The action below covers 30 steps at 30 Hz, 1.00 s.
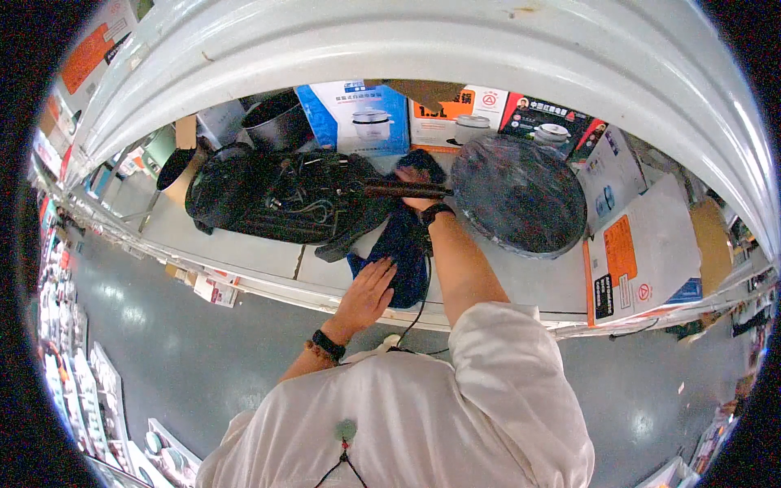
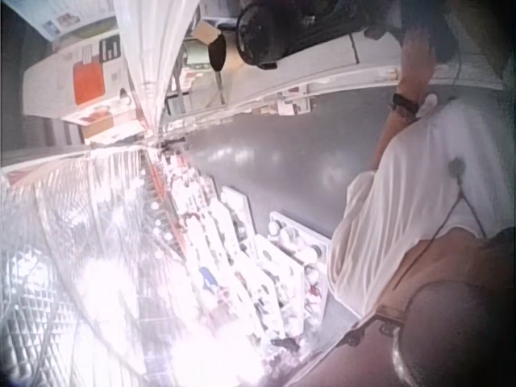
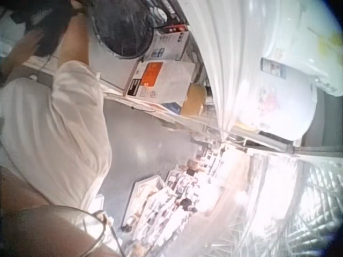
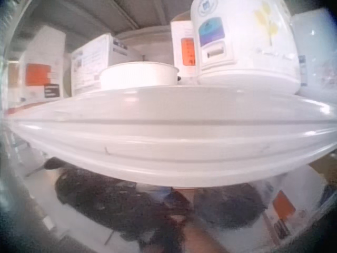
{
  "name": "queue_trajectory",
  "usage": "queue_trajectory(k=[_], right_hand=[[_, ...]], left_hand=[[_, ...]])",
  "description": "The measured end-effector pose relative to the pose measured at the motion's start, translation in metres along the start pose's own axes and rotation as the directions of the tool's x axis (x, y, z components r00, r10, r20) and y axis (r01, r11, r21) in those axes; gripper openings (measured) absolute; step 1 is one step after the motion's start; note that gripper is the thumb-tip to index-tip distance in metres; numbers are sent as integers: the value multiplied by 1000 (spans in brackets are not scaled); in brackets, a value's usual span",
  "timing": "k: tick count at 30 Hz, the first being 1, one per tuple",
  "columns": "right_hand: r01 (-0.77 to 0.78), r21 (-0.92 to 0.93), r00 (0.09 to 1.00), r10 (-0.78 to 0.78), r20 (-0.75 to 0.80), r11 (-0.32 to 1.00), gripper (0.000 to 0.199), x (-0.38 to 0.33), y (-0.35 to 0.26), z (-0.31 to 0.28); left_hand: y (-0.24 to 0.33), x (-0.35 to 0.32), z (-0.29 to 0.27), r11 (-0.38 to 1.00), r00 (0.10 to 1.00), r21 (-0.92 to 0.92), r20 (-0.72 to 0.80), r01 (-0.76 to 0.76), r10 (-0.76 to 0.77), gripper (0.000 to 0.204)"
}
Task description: The person wipes various kitchen appliances, boxes, and shelf surfaces with a cloth. They move objects such as rice cookers and pans to wipe the shelving beneath them and handle the items individually to clean their exteriors.
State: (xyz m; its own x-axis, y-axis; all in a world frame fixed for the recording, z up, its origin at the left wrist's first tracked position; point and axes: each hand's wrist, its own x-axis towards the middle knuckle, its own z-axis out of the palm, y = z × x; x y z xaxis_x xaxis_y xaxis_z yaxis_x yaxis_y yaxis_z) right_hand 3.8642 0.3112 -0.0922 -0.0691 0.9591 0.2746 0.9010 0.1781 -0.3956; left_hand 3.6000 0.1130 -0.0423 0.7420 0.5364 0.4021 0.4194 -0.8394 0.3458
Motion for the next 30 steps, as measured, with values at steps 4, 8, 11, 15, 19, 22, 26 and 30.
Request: queue_trajectory(k=[4,8,11,15,19,22,26,30], right_hand=[[-372,-196,916,324,-237,907,54,3,-8,8],[-8,-195,982,45,184,981,47,-25,-65,-21],[-235,-86,887,250,388,968,49,-57,-79,-57],[-234,-72,962,220,-160,970,47,-177,-40,-41],[-317,-134,917,268,-294,939,45,-292,-37,-100],[-466,-72,776,369,-512,882,35,-366,15,-129],[-725,-117,549,466,-694,679,40,-380,68,-145],[-721,-145,559,445,-700,678,42,-320,38,-121]], left_hand=[[-3,4,1,1000,1000,6,-24,-18,18,47],[-3,-2,-2,1000,998,-4,59,29,-29,49],[-7,-6,-1,997,998,59,36,54,-56,49],[-3,5,7,999,997,37,75,31,-33,48],[-6,-5,3,999,997,37,70,17,-19,48],[9,11,10,994,943,-73,317,-78,98,44],[72,44,48,914,863,-197,307,-355,401,47],[91,60,70,895,851,-160,279,-416,445,47]])
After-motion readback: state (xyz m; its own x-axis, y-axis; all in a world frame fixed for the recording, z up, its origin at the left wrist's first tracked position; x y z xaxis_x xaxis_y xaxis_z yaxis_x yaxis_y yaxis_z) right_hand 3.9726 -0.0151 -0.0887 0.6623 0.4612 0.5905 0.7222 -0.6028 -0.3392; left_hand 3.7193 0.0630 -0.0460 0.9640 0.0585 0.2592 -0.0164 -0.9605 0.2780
